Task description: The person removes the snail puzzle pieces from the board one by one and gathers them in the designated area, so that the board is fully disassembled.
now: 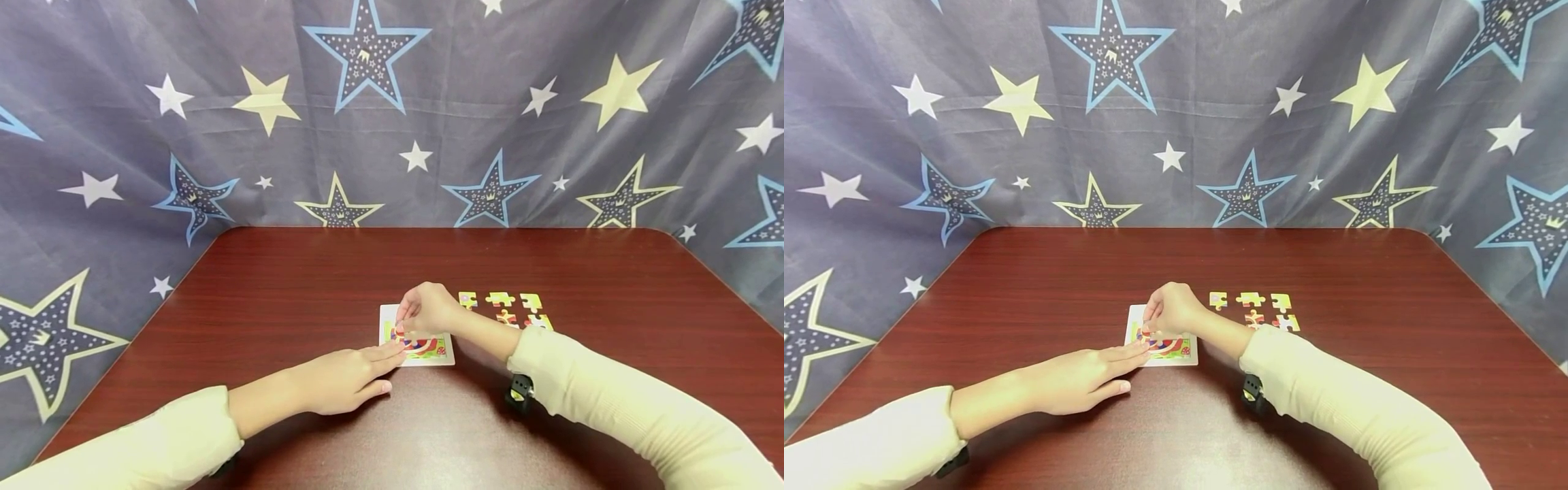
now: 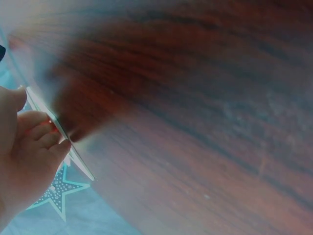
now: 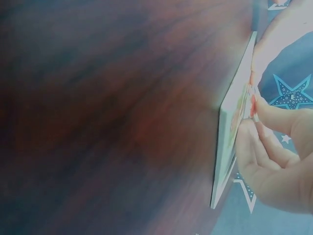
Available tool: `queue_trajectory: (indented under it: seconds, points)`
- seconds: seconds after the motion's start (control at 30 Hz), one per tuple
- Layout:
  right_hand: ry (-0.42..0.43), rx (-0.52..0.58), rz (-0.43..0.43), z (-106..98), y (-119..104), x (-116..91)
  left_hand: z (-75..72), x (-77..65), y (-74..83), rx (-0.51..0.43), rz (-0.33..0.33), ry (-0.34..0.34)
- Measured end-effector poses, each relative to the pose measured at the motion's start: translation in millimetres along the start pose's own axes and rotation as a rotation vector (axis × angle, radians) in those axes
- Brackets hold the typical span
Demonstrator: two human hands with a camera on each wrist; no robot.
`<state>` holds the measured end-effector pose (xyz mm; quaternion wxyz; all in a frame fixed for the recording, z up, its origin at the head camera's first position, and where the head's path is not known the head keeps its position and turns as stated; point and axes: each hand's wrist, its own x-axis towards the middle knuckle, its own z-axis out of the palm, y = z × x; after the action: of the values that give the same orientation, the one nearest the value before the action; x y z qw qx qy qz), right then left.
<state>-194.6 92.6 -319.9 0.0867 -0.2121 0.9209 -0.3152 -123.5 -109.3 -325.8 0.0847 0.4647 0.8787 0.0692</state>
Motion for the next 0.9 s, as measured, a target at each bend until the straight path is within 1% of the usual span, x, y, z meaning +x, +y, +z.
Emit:
queue_trajectory:
  seconds: [0.13, 0.23, 0.33, 0.6, 0.77, 0.9]
  points:
    - [-0.005, 0.04, 0.09, -0.2, -1.0, 1.7, -0.9, 0.1, 0.3, 0.001, -0.016, -0.008]
    - [-0.006, 0.059, 0.126, 0.3, -2.2, 2.4, -1.4, -0.1, 0.9, 0.002, -0.013, -0.012]
    - [-0.009, 0.075, 0.142, 0.8, -2.8, 3.0, -1.6, -0.6, 1.0, 0.007, -0.001, -0.009]
    - [-0.035, 0.166, 0.206, 0.7, -3.8, 5.0, -0.7, -2.0, 1.1, 0.037, 0.021, -0.01]
    - [-0.04, 0.207, 0.235, -0.9, -6.1, 5.3, 1.1, -2.1, -0.5, 0.093, 0.055, 0.006]
    - [-0.039, 0.225, 0.219, -1.9, -9.3, 4.1, 2.4, -1.9, -2.5, 0.139, 0.085, 0.018]
